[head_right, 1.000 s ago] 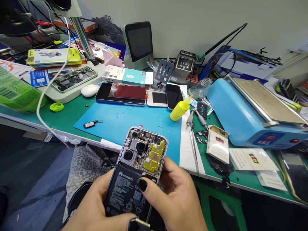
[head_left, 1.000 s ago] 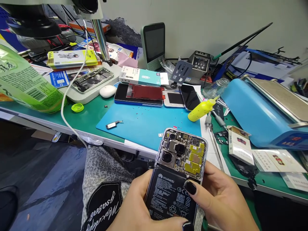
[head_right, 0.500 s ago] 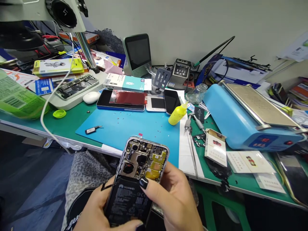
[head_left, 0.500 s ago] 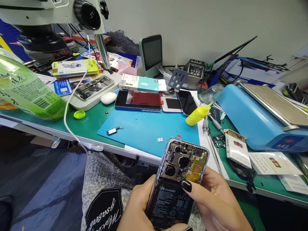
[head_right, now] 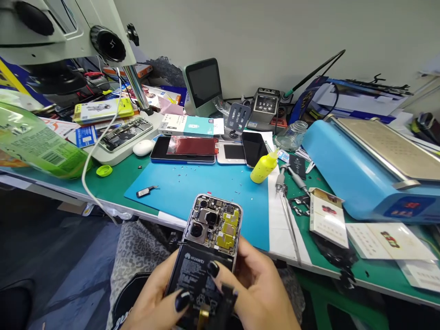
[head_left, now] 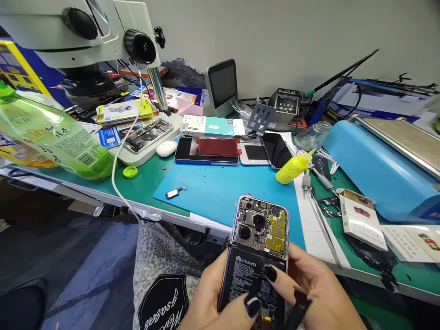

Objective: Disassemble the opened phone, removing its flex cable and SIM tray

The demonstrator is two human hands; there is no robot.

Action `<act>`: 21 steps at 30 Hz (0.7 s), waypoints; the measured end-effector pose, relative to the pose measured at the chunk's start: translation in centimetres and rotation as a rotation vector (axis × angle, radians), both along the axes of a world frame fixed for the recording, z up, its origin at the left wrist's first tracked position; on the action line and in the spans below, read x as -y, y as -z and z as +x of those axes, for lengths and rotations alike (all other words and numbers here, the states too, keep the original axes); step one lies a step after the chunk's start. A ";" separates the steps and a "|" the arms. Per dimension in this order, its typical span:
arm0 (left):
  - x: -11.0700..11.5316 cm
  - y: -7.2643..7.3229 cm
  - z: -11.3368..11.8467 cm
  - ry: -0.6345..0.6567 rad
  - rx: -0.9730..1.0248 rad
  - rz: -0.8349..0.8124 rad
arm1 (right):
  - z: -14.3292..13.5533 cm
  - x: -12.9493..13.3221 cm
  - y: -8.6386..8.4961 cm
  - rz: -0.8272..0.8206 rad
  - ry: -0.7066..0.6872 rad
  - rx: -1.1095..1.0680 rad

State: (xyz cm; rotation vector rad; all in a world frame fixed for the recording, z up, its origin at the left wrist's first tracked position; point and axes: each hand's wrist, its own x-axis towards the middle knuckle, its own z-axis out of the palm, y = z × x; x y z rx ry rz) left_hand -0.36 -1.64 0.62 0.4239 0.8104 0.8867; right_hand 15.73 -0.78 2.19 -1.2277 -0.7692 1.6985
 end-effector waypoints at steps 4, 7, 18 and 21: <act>-1.3 0.5 -0.6 -0.043 0.065 0.029 | 0.0 0.3 0.4 0.005 -0.001 -0.020; -2.1 0.3 -0.4 0.034 0.174 0.022 | -0.4 0.5 0.6 0.031 -0.002 -0.059; -2.1 0.4 0.4 0.018 0.122 0.259 | -0.1 1.5 0.3 0.024 0.054 -0.054; -2.2 0.7 0.1 0.054 0.109 0.320 | 0.1 1.8 0.1 0.017 0.058 -0.017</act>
